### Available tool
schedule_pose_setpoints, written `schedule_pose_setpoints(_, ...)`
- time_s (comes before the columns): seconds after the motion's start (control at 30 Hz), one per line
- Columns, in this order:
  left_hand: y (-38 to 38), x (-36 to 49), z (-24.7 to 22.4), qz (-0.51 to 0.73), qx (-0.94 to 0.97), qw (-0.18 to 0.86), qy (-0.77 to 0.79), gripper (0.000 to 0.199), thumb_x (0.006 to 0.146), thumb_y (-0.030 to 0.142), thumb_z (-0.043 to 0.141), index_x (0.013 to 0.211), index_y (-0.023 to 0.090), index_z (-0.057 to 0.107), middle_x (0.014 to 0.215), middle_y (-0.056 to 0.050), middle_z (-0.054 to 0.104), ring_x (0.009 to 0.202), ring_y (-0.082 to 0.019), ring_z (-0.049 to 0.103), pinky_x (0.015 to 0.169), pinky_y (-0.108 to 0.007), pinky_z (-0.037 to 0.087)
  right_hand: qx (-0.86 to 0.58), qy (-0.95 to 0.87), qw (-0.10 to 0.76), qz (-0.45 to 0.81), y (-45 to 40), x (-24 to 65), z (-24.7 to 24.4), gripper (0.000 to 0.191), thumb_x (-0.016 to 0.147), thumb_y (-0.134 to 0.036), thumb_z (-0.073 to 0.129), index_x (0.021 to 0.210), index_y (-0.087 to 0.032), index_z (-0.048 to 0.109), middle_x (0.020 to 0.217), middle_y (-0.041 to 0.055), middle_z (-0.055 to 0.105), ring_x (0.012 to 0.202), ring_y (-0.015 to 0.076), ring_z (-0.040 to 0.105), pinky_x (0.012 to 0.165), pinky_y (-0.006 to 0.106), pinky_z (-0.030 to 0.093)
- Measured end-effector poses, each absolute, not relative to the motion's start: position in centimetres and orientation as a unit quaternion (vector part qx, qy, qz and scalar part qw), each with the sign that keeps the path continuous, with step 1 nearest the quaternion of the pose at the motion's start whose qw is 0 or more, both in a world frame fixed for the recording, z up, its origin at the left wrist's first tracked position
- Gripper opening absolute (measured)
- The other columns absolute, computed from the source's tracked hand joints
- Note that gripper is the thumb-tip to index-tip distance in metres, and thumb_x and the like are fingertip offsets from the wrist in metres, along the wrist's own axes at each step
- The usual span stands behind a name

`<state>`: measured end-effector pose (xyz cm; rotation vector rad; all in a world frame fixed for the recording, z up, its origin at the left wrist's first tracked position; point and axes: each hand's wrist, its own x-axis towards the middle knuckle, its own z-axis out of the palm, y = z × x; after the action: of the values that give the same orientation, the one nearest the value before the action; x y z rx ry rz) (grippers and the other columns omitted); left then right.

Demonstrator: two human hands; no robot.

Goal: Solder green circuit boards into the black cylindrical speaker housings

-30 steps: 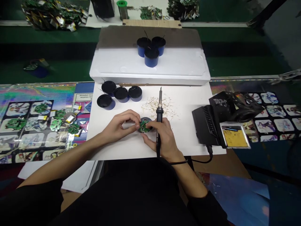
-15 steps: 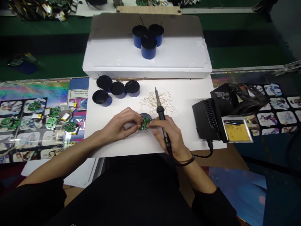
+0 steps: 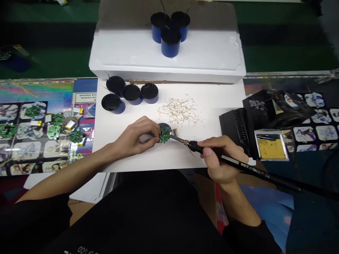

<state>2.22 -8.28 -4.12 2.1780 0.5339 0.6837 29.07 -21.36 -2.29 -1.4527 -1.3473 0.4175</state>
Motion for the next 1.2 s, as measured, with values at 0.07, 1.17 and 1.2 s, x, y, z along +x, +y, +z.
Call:
schedule_pose_setpoints(0.07,-8.3,2.3,-4.1,0.269,0.855,0.389,0.212,0.009,0.096,0.011,0.061,0.093,0.020,0.063,0.099,-0.005,0.074,0.095,-0.020,0.063,0.090,-0.036,0.051,-0.584,-0.590,0.529,0.176,-21.3,29.0,-2.2,0.013,0.092,-0.037,0.076,0.095,-0.025,0.080,0.073,0.0010,0.074,0.048,0.0152,0.062,0.041,0.028,0.047)
schedule_pose_setpoints(1.17,-8.4,2.3,-4.4,0.266,0.854,0.390,0.218,0.008,0.095,0.013,0.060,0.093,0.021,0.061,0.099,-0.005,0.074,0.094,-0.021,0.064,0.089,-0.037,0.051,-0.567,-0.686,0.421,0.175,-18.6,27.6,-0.1,0.011,0.091,-0.033,0.070,0.084,-0.026,0.074,0.057,-0.0042,0.067,0.039,0.0116,0.054,0.039,0.026,0.043)
schedule_pose_setpoints(1.2,-8.4,2.3,-4.4,0.266,0.854,0.390,0.219,0.008,0.096,0.014,0.060,0.092,0.021,0.061,0.099,-0.005,0.074,0.094,-0.021,0.064,0.090,-0.037,0.051,-0.568,-0.685,0.422,0.171,-18.8,27.8,-0.2,0.012,0.091,-0.035,0.070,0.084,-0.026,0.075,0.058,-0.0036,0.068,0.038,0.0121,0.054,0.038,0.027,0.042)
